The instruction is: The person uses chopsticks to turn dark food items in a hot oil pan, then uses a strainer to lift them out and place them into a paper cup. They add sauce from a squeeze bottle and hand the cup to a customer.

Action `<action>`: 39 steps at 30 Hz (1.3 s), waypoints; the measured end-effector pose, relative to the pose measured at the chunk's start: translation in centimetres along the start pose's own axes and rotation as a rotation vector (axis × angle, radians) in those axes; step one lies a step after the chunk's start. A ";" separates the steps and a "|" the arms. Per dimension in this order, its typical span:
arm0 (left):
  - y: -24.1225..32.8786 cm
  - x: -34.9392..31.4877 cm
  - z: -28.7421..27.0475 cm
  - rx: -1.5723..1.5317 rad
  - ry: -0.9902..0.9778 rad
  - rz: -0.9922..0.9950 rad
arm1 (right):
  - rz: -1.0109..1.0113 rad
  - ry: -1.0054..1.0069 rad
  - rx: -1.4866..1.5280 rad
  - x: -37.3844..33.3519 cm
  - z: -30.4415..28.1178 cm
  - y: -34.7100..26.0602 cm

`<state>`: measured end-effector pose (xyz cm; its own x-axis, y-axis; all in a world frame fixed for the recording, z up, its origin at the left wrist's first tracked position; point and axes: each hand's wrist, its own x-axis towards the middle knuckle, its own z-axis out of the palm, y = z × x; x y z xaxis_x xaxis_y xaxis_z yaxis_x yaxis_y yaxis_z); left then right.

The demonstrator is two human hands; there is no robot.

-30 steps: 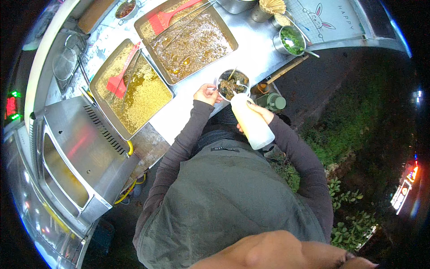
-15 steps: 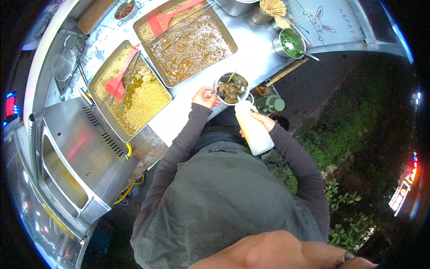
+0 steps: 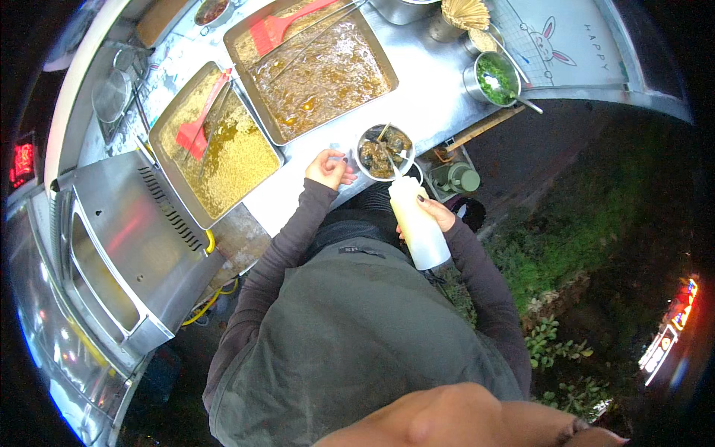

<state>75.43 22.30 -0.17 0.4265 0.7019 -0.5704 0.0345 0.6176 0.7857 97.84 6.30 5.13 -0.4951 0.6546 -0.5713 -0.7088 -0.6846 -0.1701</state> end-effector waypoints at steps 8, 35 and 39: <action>0.1 0.0 -0.9 -0.002 0.059 0.008 | -0.208 0.093 -0.626 -0.7 -2.3 -1.9; -2.1 3.8 -0.1 0.559 0.069 0.608 | -1.363 0.810 -1.181 10.5 -2.9 -16.4; -0.8 5.5 1.9 0.689 0.053 0.755 | -0.772 0.680 -1.970 7.6 -3.6 -6.9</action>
<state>79.43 25.00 -3.44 0.5121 0.8485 0.1335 0.2923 -0.3183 0.9018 100.77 14.85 -0.96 0.0539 0.9972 -0.0516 0.8420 -0.0732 -0.5345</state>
